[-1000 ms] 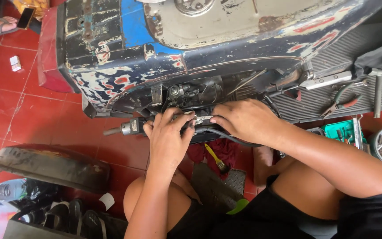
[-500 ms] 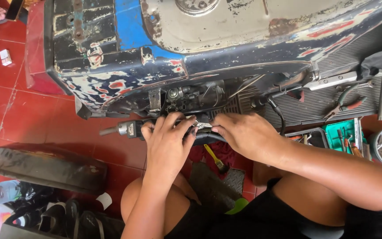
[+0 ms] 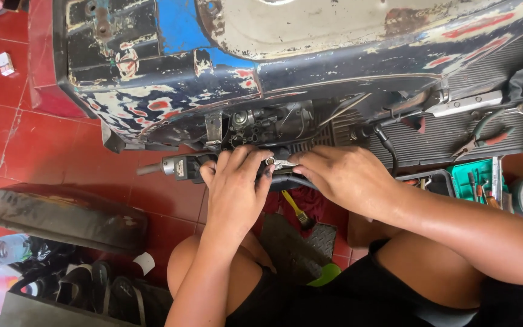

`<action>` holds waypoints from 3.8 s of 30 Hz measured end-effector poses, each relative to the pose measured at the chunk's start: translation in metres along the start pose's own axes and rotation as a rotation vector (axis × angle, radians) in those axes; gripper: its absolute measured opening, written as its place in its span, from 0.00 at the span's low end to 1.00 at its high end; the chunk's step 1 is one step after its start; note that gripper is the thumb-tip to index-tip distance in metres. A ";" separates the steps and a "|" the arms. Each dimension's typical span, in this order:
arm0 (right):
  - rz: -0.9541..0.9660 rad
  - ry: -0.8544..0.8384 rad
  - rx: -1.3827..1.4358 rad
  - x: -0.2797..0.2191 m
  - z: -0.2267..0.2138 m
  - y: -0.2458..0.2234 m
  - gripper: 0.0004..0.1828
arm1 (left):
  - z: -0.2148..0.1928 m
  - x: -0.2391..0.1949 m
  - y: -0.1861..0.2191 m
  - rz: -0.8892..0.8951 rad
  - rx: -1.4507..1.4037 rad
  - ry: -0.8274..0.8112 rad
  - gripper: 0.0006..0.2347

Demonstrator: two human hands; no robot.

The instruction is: Tightening or loosening bolts on a motorcycle engine using a wrench

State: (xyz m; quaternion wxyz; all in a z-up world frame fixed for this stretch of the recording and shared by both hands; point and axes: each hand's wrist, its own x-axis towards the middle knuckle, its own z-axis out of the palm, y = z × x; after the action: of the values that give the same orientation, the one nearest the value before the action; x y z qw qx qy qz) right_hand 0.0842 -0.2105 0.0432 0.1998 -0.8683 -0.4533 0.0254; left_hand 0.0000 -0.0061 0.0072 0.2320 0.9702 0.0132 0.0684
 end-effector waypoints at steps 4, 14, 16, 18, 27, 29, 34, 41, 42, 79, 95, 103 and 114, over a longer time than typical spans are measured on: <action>-0.014 -0.036 -0.017 0.002 -0.003 0.006 0.10 | -0.002 -0.002 0.003 -0.031 0.038 0.009 0.11; -0.122 0.024 -0.089 -0.004 0.011 0.020 0.11 | 0.000 -0.001 0.007 0.003 0.099 0.097 0.05; -0.142 0.034 -0.145 -0.005 0.013 0.018 0.12 | 0.000 -0.001 0.003 0.008 0.062 0.097 0.04; -0.058 0.049 -0.043 -0.004 0.009 0.013 0.10 | 0.000 0.001 -0.003 0.008 -0.075 0.062 0.07; -0.053 0.076 -0.083 -0.006 0.017 0.016 0.11 | 0.002 -0.002 0.001 0.038 0.020 0.083 0.06; -0.052 0.073 -0.045 -0.007 0.018 0.018 0.10 | 0.002 -0.002 0.002 0.033 0.011 0.077 0.06; 0.067 0.007 0.363 0.002 0.009 0.021 0.07 | 0.007 -0.001 -0.003 0.049 -0.028 0.074 0.08; 0.007 0.098 0.312 0.009 0.000 0.014 0.07 | -0.004 0.001 -0.004 0.055 -0.053 0.104 0.11; -0.052 0.137 0.215 0.008 -0.006 0.010 0.07 | -0.007 0.001 -0.004 0.057 -0.099 0.103 0.12; -0.189 0.059 -0.143 0.033 0.011 0.043 0.16 | 0.001 0.000 -0.001 -0.025 0.037 0.066 0.05; 0.048 -0.083 0.013 0.002 0.006 0.019 0.15 | 0.000 -0.001 -0.010 -0.009 0.070 -0.040 0.10; 0.009 -0.100 0.065 -0.004 0.012 0.018 0.14 | -0.001 0.004 -0.009 -0.052 0.097 -0.063 0.08; 0.119 -0.250 0.137 0.001 -0.012 0.010 0.14 | -0.004 -0.001 -0.007 -0.012 -0.015 -0.015 0.09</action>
State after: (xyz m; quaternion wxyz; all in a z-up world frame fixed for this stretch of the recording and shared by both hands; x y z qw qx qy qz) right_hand 0.0950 -0.2190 0.0512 0.1989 -0.8680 -0.4196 0.1759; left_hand -0.0019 0.0021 0.0071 0.2397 0.9689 0.0169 0.0595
